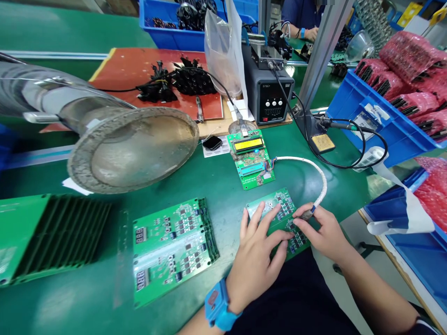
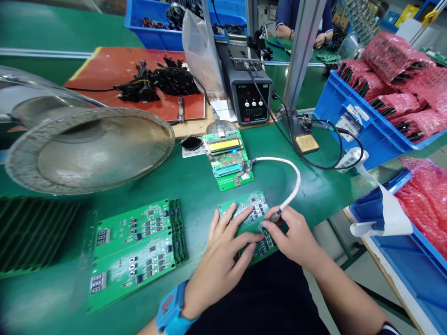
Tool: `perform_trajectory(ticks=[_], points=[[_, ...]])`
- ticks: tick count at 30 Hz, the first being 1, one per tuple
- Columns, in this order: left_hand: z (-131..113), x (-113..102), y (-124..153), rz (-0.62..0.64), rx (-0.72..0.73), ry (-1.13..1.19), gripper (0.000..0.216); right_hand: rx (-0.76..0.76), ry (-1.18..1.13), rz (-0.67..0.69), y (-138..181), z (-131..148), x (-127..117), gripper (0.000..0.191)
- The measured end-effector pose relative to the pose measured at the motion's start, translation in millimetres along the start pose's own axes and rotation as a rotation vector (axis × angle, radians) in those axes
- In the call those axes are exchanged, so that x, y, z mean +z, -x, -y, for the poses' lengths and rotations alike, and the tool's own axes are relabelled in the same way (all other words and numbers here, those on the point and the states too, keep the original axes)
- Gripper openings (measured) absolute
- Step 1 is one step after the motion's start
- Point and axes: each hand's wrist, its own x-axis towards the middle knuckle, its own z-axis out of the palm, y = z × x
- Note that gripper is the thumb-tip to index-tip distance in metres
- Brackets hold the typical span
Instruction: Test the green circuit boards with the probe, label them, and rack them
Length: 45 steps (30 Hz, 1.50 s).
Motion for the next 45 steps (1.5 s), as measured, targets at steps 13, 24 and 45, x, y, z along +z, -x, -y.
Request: perform_trajectory(ticks=[13, 24, 45], points=[[3, 5, 1, -0.089, 0.037, -0.024, 0.032, 0.011, -0.014, -0.010, 1, 1, 1, 0.005], [0, -6, -3, -0.052, 0.083, -0.244, 0.054, -0.028, 0.013, -0.020, 2, 1, 4, 0.005], [2, -21, -29, 0.129, 0.026, -0.209, 0.105, -0.033, 0.009, -0.036, 3, -3, 5, 0.007]])
